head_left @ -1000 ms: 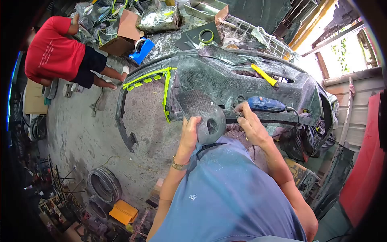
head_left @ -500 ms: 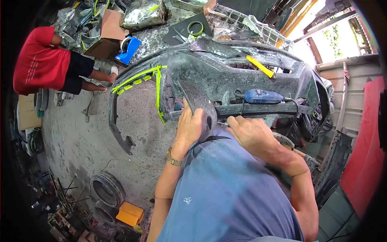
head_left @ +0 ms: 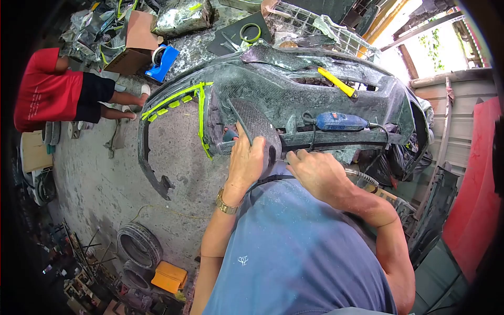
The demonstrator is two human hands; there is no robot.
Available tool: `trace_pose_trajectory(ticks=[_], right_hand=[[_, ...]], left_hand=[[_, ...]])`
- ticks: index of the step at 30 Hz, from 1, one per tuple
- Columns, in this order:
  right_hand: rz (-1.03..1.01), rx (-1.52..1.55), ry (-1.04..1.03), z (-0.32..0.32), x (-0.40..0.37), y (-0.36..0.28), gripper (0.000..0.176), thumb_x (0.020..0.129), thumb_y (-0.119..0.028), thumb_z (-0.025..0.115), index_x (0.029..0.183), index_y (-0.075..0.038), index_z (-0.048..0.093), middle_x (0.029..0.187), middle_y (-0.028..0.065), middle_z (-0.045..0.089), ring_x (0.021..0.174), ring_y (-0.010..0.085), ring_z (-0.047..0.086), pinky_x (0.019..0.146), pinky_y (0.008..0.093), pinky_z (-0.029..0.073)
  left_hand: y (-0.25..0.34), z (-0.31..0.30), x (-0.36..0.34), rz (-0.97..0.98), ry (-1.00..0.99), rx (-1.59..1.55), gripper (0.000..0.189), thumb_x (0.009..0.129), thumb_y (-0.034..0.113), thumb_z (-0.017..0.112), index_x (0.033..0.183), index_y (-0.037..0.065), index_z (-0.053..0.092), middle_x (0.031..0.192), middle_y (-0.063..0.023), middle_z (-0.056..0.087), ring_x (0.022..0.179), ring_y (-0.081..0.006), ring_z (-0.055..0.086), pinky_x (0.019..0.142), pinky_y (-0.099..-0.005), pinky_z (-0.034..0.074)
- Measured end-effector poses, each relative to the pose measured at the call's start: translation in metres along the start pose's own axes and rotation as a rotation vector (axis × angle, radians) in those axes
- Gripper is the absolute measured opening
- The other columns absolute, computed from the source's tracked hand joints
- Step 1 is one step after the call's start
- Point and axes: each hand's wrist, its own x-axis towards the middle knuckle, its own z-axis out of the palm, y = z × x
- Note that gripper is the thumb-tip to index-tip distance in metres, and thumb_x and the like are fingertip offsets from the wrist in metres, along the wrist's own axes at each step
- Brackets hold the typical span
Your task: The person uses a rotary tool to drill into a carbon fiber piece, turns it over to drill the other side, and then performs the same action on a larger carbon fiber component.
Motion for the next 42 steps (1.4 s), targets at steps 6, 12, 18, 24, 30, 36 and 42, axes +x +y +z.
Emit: trace_pose_trajectory(ticks=[6,12,18,24,30,36,42], right_hand=[[0.002,0.01,0.009,-0.002,-0.004,-0.001,0.023,0.077,-0.006,0.061,0.097,0.004,0.055,0.081,0.0144,0.064,0.073,0.0277,0.069,0.06,0.0361,0.056],[-0.002,-0.02,-0.011,-0.003,-0.001,0.002,0.022,0.078,-0.007,0.06,0.097,0.003,0.055,0.082,0.0144,0.064,0.072,0.0281,0.069,0.058,0.0367,0.056],[0.122,0.201,0.28,-0.023,-0.005,0.024,0.024,0.096,-0.028,0.053,0.101,-0.005,0.059,0.085,0.0146,0.065,0.08,0.0335,0.066,0.07,0.0429,0.052],[0.126,0.559,0.341,-0.026,-0.012,0.044,0.025,0.095,-0.025,0.056,0.107,-0.002,0.057,0.09,0.0194,0.064,0.086,0.0391,0.061,0.073,0.0441,0.047],[0.217,0.764,0.501,-0.005,-0.008,0.038,0.022,0.092,-0.019,0.062,0.104,-0.002,0.055,0.081,0.0205,0.062,0.08,0.0385,0.062,0.069,0.0438,0.046],[0.176,0.781,0.415,0.003,0.018,0.007,0.049,0.078,-0.034,0.076,0.109,-0.006,0.05,0.082,0.0202,0.064,0.077,0.04,0.064,0.068,0.0465,0.049],[0.16,0.725,0.388,0.012,0.044,0.01,0.034,0.084,-0.023,0.071,0.107,-0.004,0.054,0.092,0.0172,0.067,0.087,0.035,0.066,0.073,0.0387,0.051]], left_hand=[[0.004,-0.002,0.002,-0.009,-0.002,-0.071,0.014,0.081,0.003,0.055,0.094,-0.004,0.055,0.126,-0.0533,0.033,0.087,-0.0532,0.059,0.075,-0.0555,0.049],[0.006,-0.001,0.002,-0.097,-0.028,-0.164,0.02,0.087,0.009,0.049,0.096,-0.008,0.054,0.131,-0.044,0.037,0.096,-0.052,0.056,0.085,-0.0535,0.046],[-0.011,-0.01,0.005,-0.268,-0.119,-0.414,0.028,0.09,0.017,0.051,0.103,-0.006,0.057,0.124,-0.0287,0.053,0.105,-0.0372,0.058,0.094,-0.042,0.044],[-0.033,-0.016,0.003,-0.675,-0.263,-1.507,0.037,0.097,0.03,0.053,0.118,0.001,0.059,0.114,-0.0121,0.065,0.101,-0.0207,0.064,0.091,-0.0356,0.051],[-0.029,-0.019,0.0,-0.583,-0.173,-1.568,0.046,0.1,0.038,0.047,0.125,0.0,0.054,0.119,-0.0133,0.063,0.105,-0.0222,0.063,0.093,-0.0362,0.05],[-0.018,-0.017,0.0,-0.529,-0.124,-1.407,0.052,0.103,0.041,0.038,0.131,-0.001,0.049,0.127,-0.0125,0.057,0.111,-0.0209,0.058,0.096,-0.0352,0.047],[-0.039,-0.007,-0.006,-0.631,-0.055,-1.251,0.037,0.095,0.027,0.05,0.118,-0.002,0.057,0.117,-0.0121,0.063,0.103,-0.0202,0.062,0.089,-0.0349,0.051]])
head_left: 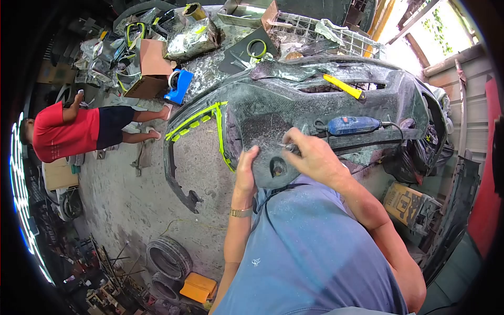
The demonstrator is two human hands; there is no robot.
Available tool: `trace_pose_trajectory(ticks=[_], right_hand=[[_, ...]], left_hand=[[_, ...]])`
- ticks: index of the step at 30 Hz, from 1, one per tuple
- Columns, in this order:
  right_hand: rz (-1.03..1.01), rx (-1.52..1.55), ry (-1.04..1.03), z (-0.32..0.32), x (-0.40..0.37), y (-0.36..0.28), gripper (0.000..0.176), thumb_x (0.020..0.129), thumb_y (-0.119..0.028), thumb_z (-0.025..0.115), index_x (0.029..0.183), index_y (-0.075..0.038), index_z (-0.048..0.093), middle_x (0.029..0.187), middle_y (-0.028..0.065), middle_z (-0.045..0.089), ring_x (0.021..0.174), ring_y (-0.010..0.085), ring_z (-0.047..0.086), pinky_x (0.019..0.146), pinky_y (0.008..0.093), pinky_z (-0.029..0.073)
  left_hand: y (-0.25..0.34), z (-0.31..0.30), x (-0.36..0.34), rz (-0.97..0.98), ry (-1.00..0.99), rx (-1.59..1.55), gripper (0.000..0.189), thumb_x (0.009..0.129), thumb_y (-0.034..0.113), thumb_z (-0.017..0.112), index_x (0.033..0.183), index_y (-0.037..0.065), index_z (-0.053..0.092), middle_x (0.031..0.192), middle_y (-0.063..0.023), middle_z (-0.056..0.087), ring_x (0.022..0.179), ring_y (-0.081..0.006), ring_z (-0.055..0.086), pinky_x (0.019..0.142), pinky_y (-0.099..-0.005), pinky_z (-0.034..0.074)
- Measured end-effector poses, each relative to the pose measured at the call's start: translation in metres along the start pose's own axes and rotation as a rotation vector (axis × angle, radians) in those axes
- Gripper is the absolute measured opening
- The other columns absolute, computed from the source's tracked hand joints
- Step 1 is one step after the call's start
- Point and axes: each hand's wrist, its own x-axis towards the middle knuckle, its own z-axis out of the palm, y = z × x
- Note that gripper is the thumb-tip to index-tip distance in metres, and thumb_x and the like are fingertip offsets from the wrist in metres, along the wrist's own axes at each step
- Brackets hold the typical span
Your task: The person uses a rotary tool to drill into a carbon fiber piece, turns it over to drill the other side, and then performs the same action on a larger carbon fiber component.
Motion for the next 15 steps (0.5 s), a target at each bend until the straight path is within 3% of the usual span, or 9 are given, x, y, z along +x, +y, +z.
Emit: trace_pose_trajectory(ticks=[1,3,4,5,7,8,11,13,15], right_hand=[[-0.002,0.001,-0.004,-0.002,0.002,0.003,0.034,0.084,-0.023,0.071,0.107,-0.004,0.054,0.092,0.0172,0.067,0.087,0.035,0.066,0.073,0.0387,0.051],[-0.001,0.23,0.243,-0.007,0.004,0.01,0.028,0.087,-0.022,0.067,0.105,-0.003,0.056,0.086,0.0219,0.066,0.082,0.0382,0.066,0.071,0.0403,0.052],[0.096,0.29,0.22,-0.014,0.002,0.005,0.026,0.088,-0.021,0.068,0.099,0.001,0.06,0.087,0.0207,0.068,0.079,0.0304,0.068,0.072,0.0363,0.051],[0.09,0.295,0.217,-0.014,0.0,0.008,0.026,0.088,-0.021,0.068,0.099,0.001,0.06,0.087,0.0207,0.068,0.079,0.0304,0.068,0.072,0.0363,0.051],[0.11,0.371,0.114,-0.013,-0.006,0.011,0.028,0.089,-0.023,0.069,0.097,0.003,0.06,0.084,0.0175,0.068,0.076,0.0193,0.066,0.071,0.0344,0.05],[0.15,0.401,0.068,-0.013,-0.008,0.005,0.03,0.089,-0.022,0.069,0.096,0.005,0.06,0.077,0.0091,0.065,0.072,0.0107,0.056,0.067,0.0311,0.047],[0.203,0.581,-0.051,-0.01,-0.005,0.005,0.031,0.089,-0.023,0.07,0.098,0.005,0.06,0.073,0.0022,0.056,0.069,0.0083,0.045,0.063,0.028,0.043],[0.185,0.637,-0.013,-0.008,0.0,0.011,0.032,0.089,-0.022,0.07,0.099,0.006,0.059,0.074,-0.0007,0.052,0.069,0.0081,0.041,0.062,0.0272,0.04],[-0.012,0.51,0.07,-0.014,0.008,0.014,0.03,0.09,-0.021,0.069,0.098,0.005,0.058,0.074,0.0021,0.052,0.069,0.0083,0.041,0.062,0.0271,0.04]], left_hand=[[0.003,0.002,-0.002,0.001,0.005,-0.001,0.037,0.095,0.027,0.05,0.118,-0.002,0.057,0.117,-0.0121,0.063,0.103,-0.0202,0.062,0.089,-0.0349,0.051],[0.013,0.007,-0.007,-0.078,-0.025,-0.301,0.038,0.093,0.028,0.051,0.115,-0.003,0.058,0.111,-0.0145,0.066,0.099,-0.0241,0.065,0.088,-0.037,0.052],[0.011,0.004,-0.006,-0.077,0.001,-0.331,0.039,0.092,0.029,0.052,0.113,-0.003,0.06,0.109,-0.0164,0.067,0.098,-0.0268,0.065,0.09,-0.0384,0.051],[0.01,0.003,-0.005,-0.07,0.006,-0.329,0.039,0.092,0.029,0.052,0.113,-0.003,0.06,0.109,-0.0164,0.067,0.098,-0.0268,0.065,0.09,-0.0384,0.051],[0.01,0.006,-0.003,-0.054,0.031,-0.367,0.039,0.093,0.029,0.051,0.114,-0.003,0.059,0.11,-0.0162,0.066,0.1,-0.0266,0.065,0.092,-0.0393,0.05],[0.009,0.007,-0.002,-0.04,0.023,-0.383,0.04,0.093,0.029,0.05,0.117,-0.003,0.058,0.113,-0.0164,0.066,0.101,-0.0268,0.064,0.093,-0.0404,0.049],[0.009,0.011,-0.001,-0.013,-0.053,-0.38,0.045,0.094,0.033,0.052,0.125,-0.001,0.054,0.12,-0.0166,0.062,0.109,-0.0252,0.06,0.096,-0.0394,0.047],[0.008,0.016,0.001,0.03,0.005,-0.335,0.049,0.095,0.035,0.054,0.129,0.0,0.05,0.126,-0.0168,0.058,0.113,-0.0251,0.058,0.099,-0.0388,0.046],[0.007,0.011,0.005,0.072,0.062,-0.29,0.054,0.095,0.038,0.056,0.132,0.0,0.047,0.132,-0.017,0.053,0.118,-0.0251,0.055,0.101,-0.0383,0.044]])
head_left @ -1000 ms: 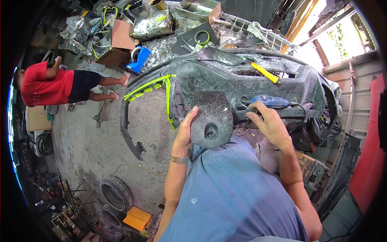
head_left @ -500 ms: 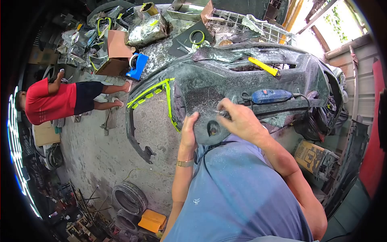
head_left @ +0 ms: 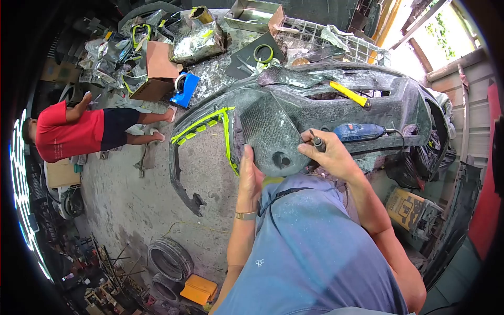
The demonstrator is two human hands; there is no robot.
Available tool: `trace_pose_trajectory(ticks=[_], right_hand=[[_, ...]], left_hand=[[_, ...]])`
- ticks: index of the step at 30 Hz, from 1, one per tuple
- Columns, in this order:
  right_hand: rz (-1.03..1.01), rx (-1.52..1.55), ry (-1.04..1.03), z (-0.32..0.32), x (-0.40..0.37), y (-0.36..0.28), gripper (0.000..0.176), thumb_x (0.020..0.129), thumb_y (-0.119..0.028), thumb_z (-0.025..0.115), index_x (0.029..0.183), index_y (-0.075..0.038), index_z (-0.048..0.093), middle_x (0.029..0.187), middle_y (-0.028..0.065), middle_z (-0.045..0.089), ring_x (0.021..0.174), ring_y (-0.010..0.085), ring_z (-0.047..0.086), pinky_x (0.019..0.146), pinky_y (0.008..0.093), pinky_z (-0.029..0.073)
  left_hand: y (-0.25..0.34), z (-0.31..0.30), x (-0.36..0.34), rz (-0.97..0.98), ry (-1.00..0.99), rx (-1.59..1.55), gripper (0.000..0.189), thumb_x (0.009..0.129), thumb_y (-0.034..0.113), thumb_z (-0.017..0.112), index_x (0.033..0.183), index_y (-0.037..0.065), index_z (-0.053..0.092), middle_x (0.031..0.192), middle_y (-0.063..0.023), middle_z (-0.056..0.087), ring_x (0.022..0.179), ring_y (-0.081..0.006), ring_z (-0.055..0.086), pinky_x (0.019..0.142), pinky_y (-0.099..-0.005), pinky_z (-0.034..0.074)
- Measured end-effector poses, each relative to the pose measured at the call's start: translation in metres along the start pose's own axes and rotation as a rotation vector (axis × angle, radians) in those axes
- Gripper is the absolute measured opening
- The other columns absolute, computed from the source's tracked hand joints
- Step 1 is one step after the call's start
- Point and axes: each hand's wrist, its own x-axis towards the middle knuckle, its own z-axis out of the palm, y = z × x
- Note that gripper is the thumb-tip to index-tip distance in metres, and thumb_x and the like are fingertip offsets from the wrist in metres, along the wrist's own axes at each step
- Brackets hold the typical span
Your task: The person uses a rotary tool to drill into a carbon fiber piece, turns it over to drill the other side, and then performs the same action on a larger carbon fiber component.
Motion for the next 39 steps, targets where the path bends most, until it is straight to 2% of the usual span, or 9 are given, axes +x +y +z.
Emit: trace_pose_trajectory(ticks=[4,5,7,10,12,14,17,28,39], right_hand=[[-0.093,-0.265,-0.244,-0.026,0.015,-0.028,0.028,0.09,-0.021,0.066,0.102,0.003,0.06,0.078,0.0177,0.062,0.068,0.0194,0.058,0.066,0.0335,0.047],[-0.036,-0.334,-0.325,-0.029,0.019,-0.029,0.028,0.089,-0.023,0.065,0.103,0.002,0.062,0.084,0.0218,0.064,0.075,0.0314,0.064,0.069,0.0405,0.048],[-0.138,-0.367,-0.392,-0.031,0.024,-0.029,0.028,0.089,-0.023,0.065,0.103,0.0,0.063,0.084,0.0218,0.065,0.077,0.0341,0.064,0.07,0.0423,0.048],[-0.242,-0.412,-0.53,-0.028,0.027,-0.042,0.028,0.087,-0.025,0.064,0.101,-0.001,0.064,0.083,0.0221,0.064,0.082,0.0392,0.062,0.071,0.0455,0.047],[-0.215,-0.485,-0.685,-0.027,0.026,-0.048,0.029,0.088,-0.026,0.066,0.097,0.001,0.061,0.087,0.018,0.063,0.083,0.0373,0.062,0.073,0.0417,0.048],[-0.331,-0.398,-0.512,-0.024,0.02,-0.036,0.027,0.089,-0.025,0.066,0.097,0.0,0.061,0.089,0.014,0.064,0.086,0.0297,0.063,0.074,0.0388,0.048],[-0.111,-0.268,0.168,-0.034,0.004,-0.035,0.022,0.091,-0.019,0.06,0.104,-0.002,0.054,0.097,0.0092,0.056,0.089,0.0185,0.056,0.081,0.0341,0.045],[0.239,-0.326,-0.072,0.0,-0.056,0.072,0.026,0.097,-0.022,0.049,0.112,0.0,0.047,0.107,0.0205,0.052,0.101,0.043,0.053,0.082,0.0474,0.044],[0.387,-0.729,-0.132,0.016,-0.039,0.058,0.03,0.096,-0.03,0.053,0.096,-0.001,0.056,0.083,0.0204,0.064,0.076,0.041,0.065,0.064,0.0488,0.052]], left_hand=[[0.039,-0.005,-0.003,0.892,0.108,1.155,0.078,0.085,0.03,0.071,0.146,0.005,0.03,0.146,-0.0138,0.041,0.137,-0.03,0.035,0.113,-0.0472,0.027],[0.057,0.009,-0.011,0.878,0.096,1.155,0.078,0.085,0.03,0.071,0.146,0.005,0.03,0.146,-0.0138,0.041,0.137,-0.03,0.035,0.113,-0.0472,0.027],[0.087,0.039,-0.018,1.049,-0.331,1.665,0.081,0.078,0.026,0.077,0.146,0.009,0.035,0.146,-0.0132,0.041,0.142,-0.0319,0.028,0.115,-0.0488,0.022],[0.095,0.059,-0.008,0.745,-0.788,1.877,0.07,0.077,0.025,0.076,0.139,0.012,0.045,0.144,-0.013,0.044,0.142,-0.0326,0.028,0.116,-0.0474,0.02],[0.091,0.049,-0.001,0.669,-0.908,1.784,0.048,0.078,0.025,0.076,0.121,0.009,0.059,0.119,-0.0153,0.06,0.12,-0.0308,0.053,0.102,-0.0434,0.039],[0.082,0.031,-0.001,0.238,-0.81,1.77,0.03,0.082,0.025,0.073,0.091,0.003,0.056,0.081,-0.0143,0.06,0.079,-0.0349,0.061,0.071,-0.0442,0.047],[0.053,-0.002,-0.007,0.379,-0.554,1.663,0.032,0.084,0.023,0.072,0.08,0.001,0.049,0.068,-0.0163,0.052,0.059,-0.0355,0.051,0.054,-0.0429,0.039],[-0.049,-0.04,-0.033,0.433,-0.067,1.516,0.028,0.094,0.021,0.06,0.085,0.0,0.044,0.071,-0.0233,0.052,0.065,-0.0442,0.052,0.058,-0.0488,0.039],[-0.055,-0.046,-0.037,0.594,-0.212,1.714,0.027,0.088,0.012,0.067,0.083,0.0,0.043,0.081,-0.0199,0.05,0.069,-0.0399,0.053,0.059,-0.0456,0.042]])
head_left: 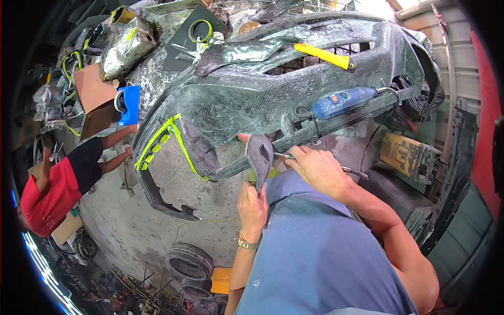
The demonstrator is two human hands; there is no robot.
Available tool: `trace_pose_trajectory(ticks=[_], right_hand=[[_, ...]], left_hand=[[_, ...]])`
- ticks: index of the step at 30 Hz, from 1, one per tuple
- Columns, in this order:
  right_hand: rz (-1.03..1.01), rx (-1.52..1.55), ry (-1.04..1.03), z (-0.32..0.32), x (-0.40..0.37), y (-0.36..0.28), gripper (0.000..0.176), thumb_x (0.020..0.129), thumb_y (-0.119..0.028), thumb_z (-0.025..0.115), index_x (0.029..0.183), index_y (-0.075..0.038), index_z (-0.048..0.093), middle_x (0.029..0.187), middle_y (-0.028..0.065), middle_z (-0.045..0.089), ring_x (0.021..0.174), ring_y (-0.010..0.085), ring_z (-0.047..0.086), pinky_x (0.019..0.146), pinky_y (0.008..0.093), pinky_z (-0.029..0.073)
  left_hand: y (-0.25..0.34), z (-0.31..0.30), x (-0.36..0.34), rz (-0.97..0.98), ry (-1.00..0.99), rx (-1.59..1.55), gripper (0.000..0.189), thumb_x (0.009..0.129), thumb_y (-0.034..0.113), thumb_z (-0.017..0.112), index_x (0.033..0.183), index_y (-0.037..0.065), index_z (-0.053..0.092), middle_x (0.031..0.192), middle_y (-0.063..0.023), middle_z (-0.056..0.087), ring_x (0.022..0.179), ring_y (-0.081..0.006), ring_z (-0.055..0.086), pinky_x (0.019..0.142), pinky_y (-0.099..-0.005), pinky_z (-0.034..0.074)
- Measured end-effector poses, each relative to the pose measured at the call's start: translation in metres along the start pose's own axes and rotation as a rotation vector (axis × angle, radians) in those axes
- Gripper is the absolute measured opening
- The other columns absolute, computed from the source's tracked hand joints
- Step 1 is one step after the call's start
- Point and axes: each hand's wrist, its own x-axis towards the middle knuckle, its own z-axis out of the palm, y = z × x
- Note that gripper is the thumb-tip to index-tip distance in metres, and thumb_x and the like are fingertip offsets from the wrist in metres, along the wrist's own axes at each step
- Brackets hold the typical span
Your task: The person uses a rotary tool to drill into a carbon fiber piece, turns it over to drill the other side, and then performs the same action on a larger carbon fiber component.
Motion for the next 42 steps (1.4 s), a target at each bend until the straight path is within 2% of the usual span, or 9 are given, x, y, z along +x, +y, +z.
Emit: trace_pose_trajectory(ticks=[2,4,11,14,16,23,42], right_hand=[[-0.038,-0.031,0.016,-0.003,-0.001,-0.002,0.031,0.096,-0.031,0.052,0.095,0.0,0.057,0.083,0.0201,0.064,0.076,0.0396,0.066,0.063,0.0482,0.053],[-0.014,-0.059,-0.044,-0.004,-0.002,-0.004,0.025,0.094,-0.028,0.055,0.103,-0.005,0.06,0.091,0.0166,0.066,0.076,0.0383,0.066,0.065,0.0473,0.053],[-0.037,-0.104,-0.068,-0.001,0.002,-0.009,0.026,0.093,-0.027,0.056,0.105,-0.004,0.061,0.09,0.0161,0.066,0.076,0.0366,0.067,0.065,0.0468,0.054],[-0.037,-0.106,-0.062,0.002,0.004,-0.009,0.025,0.093,-0.026,0.056,0.104,-0.004,0.06,0.09,0.0163,0.066,0.075,0.0362,0.067,0.063,0.0465,0.054],[-0.055,-0.122,-0.033,0.002,0.005,-0.01,0.03,0.096,-0.03,0.052,0.093,0.0,0.059,0.084,0.0171,0.065,0.074,0.0352,0.068,0.063,0.0449,0.056],[-0.061,-0.12,-0.045,0.001,0.006,-0.011,0.03,0.096,-0.03,0.052,0.093,-0.001,0.059,0.084,0.0167,0.065,0.074,0.0348,0.068,0.063,0.0437,0.056],[-0.089,-0.099,-0.015,0.005,0.007,-0.006,0.03,0.095,-0.03,0.054,0.09,-0.001,0.06,0.083,0.0168,0.066,0.074,0.0356,0.068,0.063,0.0453,0.055]], left_hand=[[-0.001,0.001,-0.001,-0.012,-0.004,-0.003,0.027,0.087,0.01,0.067,0.082,-0.001,0.043,0.082,-0.0204,0.05,0.069,-0.0404,0.053,0.059,-0.0457,0.042],[-0.002,0.003,-0.003,-0.018,-0.001,-0.013,0.027,0.086,0.009,0.067,0.082,-0.001,0.043,0.082,-0.0206,0.05,0.069,-0.0405,0.053,0.06,-0.0458,0.042],[-0.008,0.007,-0.007,-0.009,0.007,-0.038,0.027,0.085,0.007,0.068,0.082,-0.002,0.043,0.081,-0.0217,0.05,0.069,-0.0415,0.053,0.059,-0.046,0.043],[-0.008,0.008,-0.007,-0.021,0.006,-0.049,0.026,0.085,0.007,0.068,0.082,-0.002,0.043,0.08,-0.0215,0.05,0.068,-0.0415,0.053,0.059,-0.0461,0.043],[-0.007,0.007,-0.007,-0.014,0.014,-0.046,0.026,0.085,0.007,0.068,0.082,-0.001,0.043,0.08,-0.0211,0.05,0.068,-0.041,0.053,0.058,-0.0459,0.043],[-0.005,0.005,-0.004,0.015,0.016,-0.028,0.025,0.085,0.007,0.068,0.082,-0.001,0.044,0.079,-0.0193,0.049,0.067,-0.0388,0.053,0.057,-0.0449,0.043],[-0.007,0.005,-0.005,-0.017,-0.005,-0.051,0.027,0.086,0.007,0.067,0.081,0.0,0.042,0.08,-0.0201,0.048,0.067,-0.0397,0.052,0.057,-0.0456,0.043]])
